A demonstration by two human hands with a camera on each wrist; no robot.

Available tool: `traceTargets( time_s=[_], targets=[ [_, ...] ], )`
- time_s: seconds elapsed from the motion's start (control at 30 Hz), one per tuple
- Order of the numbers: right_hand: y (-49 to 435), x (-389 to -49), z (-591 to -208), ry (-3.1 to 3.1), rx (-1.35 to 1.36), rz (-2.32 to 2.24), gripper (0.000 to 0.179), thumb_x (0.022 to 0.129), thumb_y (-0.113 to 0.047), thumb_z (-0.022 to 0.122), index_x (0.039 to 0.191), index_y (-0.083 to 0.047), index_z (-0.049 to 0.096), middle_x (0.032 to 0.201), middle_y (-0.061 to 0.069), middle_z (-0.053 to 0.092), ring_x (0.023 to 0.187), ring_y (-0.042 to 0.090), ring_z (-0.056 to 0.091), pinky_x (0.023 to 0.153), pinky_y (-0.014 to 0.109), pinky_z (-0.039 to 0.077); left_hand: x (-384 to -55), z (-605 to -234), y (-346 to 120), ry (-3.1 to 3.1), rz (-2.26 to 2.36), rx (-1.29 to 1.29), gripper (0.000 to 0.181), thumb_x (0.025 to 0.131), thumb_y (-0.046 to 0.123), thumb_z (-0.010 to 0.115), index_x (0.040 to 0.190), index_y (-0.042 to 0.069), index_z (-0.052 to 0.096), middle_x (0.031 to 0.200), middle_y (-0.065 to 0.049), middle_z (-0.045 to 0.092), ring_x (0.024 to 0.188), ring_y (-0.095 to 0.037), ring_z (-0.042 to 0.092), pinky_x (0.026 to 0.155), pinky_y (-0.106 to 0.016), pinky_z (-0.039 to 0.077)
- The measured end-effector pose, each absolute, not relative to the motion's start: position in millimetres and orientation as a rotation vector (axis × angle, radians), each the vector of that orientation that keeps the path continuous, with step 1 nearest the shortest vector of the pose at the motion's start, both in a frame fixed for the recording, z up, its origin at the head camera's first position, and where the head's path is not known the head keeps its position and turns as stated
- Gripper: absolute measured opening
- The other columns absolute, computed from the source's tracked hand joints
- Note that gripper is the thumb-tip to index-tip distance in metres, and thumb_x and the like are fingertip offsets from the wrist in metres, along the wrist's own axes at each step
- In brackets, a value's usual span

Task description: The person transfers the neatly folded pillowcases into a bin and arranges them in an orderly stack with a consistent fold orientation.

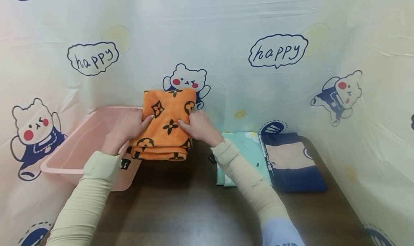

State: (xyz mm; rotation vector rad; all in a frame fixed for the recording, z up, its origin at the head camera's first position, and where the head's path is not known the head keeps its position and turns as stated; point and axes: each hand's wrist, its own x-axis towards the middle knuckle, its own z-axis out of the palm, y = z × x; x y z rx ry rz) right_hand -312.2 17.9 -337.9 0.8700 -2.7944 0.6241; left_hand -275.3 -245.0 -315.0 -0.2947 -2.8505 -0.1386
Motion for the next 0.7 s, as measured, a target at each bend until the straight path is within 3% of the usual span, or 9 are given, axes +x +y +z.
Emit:
traceTargets(
  time_s=[0.2, 0.7],
  targets=[
    [15.0, -311.9, -333.9, -2.774, 0.871, 0.672, 0.053, 0.104, -0.049, 0.049, 0.071, -0.008, 0.056, 0.058, 0.003, 0.048, 0.056, 0.022, 0.054, 0.054, 0.030, 0.042, -275.8, -310.2, -247.7, -2.878, -0.112, -0.300, 0.053, 0.109, 0.040, 0.041, 0.080, 0.000, 0.059, 0.086, -0.022, 0.061, 0.080, -0.042, 0.062, 0.080, -0.054, 0.048],
    [9.8, -309.3, -317.1, -2.782, 0.886, 0.734, 0.053, 0.105, -0.049, 0.048, 0.075, -0.007, 0.059, 0.060, 0.005, 0.053, 0.057, 0.022, 0.056, 0.055, 0.030, 0.044, -269.0, -289.2, -255.0, -2.928, -0.106, -0.283, 0.057, 0.109, 0.045, 0.039, 0.069, 0.006, 0.056, 0.068, -0.014, 0.056, 0.063, -0.034, 0.059, 0.067, -0.050, 0.047]
  ],
)
